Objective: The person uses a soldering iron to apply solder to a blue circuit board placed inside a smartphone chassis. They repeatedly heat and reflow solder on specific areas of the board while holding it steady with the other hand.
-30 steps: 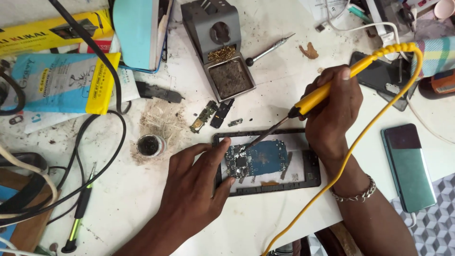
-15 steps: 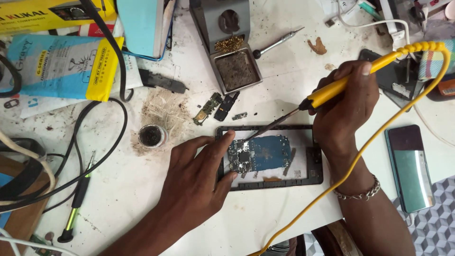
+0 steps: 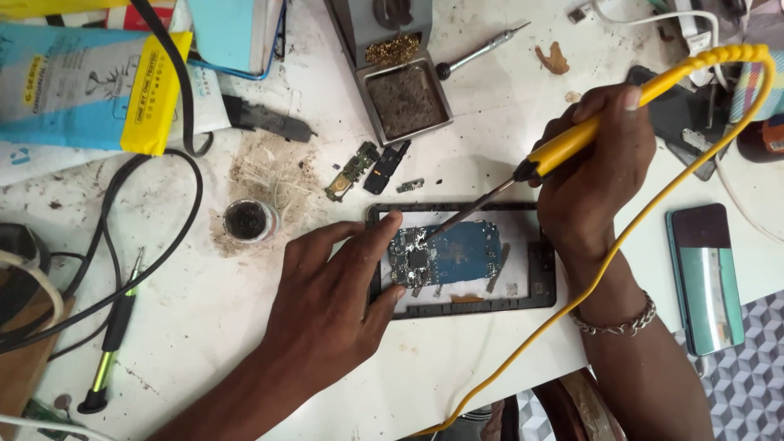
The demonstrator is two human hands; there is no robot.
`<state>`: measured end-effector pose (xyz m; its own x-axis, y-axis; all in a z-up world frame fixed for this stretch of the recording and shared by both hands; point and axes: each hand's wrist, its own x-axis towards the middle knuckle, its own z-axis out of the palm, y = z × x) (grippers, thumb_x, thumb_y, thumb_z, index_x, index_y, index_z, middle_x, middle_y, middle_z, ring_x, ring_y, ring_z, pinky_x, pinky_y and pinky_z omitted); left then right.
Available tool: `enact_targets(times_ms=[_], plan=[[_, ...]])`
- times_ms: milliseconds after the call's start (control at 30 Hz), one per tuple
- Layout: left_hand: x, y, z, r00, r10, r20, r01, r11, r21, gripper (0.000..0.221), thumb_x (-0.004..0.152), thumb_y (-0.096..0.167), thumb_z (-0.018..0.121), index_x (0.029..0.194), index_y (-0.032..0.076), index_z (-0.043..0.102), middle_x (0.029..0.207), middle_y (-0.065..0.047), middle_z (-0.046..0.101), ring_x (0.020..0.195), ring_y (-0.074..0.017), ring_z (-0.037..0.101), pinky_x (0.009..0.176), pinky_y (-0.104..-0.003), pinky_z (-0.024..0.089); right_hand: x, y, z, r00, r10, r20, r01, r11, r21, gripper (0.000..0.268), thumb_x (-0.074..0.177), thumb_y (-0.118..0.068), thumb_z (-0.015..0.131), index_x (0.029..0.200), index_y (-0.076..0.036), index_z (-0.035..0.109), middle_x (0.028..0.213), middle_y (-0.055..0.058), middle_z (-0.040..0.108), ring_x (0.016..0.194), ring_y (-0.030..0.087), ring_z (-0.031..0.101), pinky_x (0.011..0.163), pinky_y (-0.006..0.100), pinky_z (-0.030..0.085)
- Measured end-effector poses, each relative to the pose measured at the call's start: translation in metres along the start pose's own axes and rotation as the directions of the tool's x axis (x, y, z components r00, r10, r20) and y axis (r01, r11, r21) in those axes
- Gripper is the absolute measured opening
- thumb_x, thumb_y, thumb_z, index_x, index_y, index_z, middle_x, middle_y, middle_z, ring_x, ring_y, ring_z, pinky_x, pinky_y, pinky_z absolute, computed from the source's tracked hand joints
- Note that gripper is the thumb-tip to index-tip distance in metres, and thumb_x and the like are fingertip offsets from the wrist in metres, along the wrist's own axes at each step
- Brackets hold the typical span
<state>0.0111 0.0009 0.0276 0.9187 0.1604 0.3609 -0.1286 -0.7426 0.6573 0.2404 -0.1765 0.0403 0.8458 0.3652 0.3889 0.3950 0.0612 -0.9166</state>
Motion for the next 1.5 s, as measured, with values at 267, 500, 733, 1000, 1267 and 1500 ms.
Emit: enact_targets(times_ms=[267, 500, 733, 1000, 1267, 1500], plan=[[0.000, 0.000, -0.001, 1.000, 0.008, -0.006, -0.008, 1.000, 0.004, 0.083, 0.081, 0.016, 0.082, 0.152, 0.002, 0.041, 0.123, -0.011, 0.069, 0.120, -0.0303, 0.056, 0.100, -0.049, 0.037, 0.001, -0.007, 0.002, 0.999, 0.016, -0.050, -0.014, 0.999, 0.050, 0.050, 0.121, -0.049, 0.042, 0.103, -0.002, 0.047, 0.076, 0.008, 0.044, 0.051, 0.018, 0.048, 0.044, 0.031, 0.041], [0.001, 0.000, -0.001, 1.000, 0.007, -0.012, -0.007, 1.000, 0.005, 0.084, 0.082, 0.017, 0.082, 0.153, 0.003, 0.040, 0.121, -0.011, 0.070, 0.119, -0.0306, 0.056, 0.100, -0.050, 0.037, 0.000, -0.010, 0.003, 1.000, -0.010, 0.001, 0.010, 1.000, -0.019, 0.050, 0.122, -0.048, 0.039, 0.103, -0.002, 0.047, 0.076, 0.009, 0.045, 0.051, 0.018, 0.048, 0.045, 0.030, 0.042], [0.000, -0.001, -0.001, 1.000, 0.015, -0.014, -0.015, 1.000, 0.001, 0.084, 0.083, 0.017, 0.082, 0.154, 0.004, 0.039, 0.122, -0.011, 0.070, 0.120, -0.0307, 0.056, 0.101, -0.049, 0.037, -0.003, -0.002, 0.001, 1.000, 0.011, 0.001, -0.011, 0.998, 0.054, 0.050, 0.119, -0.048, 0.041, 0.104, -0.001, 0.047, 0.076, 0.009, 0.044, 0.052, 0.019, 0.048, 0.046, 0.032, 0.042], [-0.001, 0.000, 0.000, 1.000, 0.008, -0.009, -0.008, 1.000, 0.002, 0.086, 0.082, 0.017, 0.083, 0.154, 0.003, 0.038, 0.121, -0.011, 0.070, 0.120, -0.0306, 0.056, 0.100, -0.050, 0.037, 0.004, 0.000, -0.005, 0.999, 0.008, -0.035, -0.005, 0.996, 0.086, 0.049, 0.116, -0.050, 0.046, 0.103, -0.002, 0.048, 0.078, 0.008, 0.044, 0.052, 0.020, 0.049, 0.043, 0.032, 0.042], [0.000, -0.001, -0.001, 1.000, 0.008, 0.000, -0.008, 1.000, -0.001, 0.085, 0.082, 0.017, 0.083, 0.154, 0.003, 0.038, 0.120, -0.010, 0.071, 0.119, -0.0305, 0.057, 0.100, -0.050, 0.037, 0.000, 0.001, -0.001, 0.999, 0.036, -0.006, -0.036, 0.997, 0.073, 0.048, 0.118, -0.047, 0.044, 0.103, -0.002, 0.048, 0.080, 0.008, 0.046, 0.053, 0.020, 0.051, 0.044, 0.032, 0.044], [0.000, 0.000, -0.001, 1.000, 0.007, 0.003, -0.007, 1.000, 0.004, 0.085, 0.082, 0.017, 0.083, 0.153, 0.003, 0.039, 0.121, -0.011, 0.071, 0.119, -0.0312, 0.056, 0.100, -0.050, 0.037, -0.002, -0.002, 0.000, 1.000, 0.029, 0.008, -0.029, 0.998, 0.056, 0.048, 0.119, -0.049, 0.042, 0.105, -0.003, 0.046, 0.082, 0.008, 0.044, 0.054, 0.020, 0.050, 0.045, 0.031, 0.043]])
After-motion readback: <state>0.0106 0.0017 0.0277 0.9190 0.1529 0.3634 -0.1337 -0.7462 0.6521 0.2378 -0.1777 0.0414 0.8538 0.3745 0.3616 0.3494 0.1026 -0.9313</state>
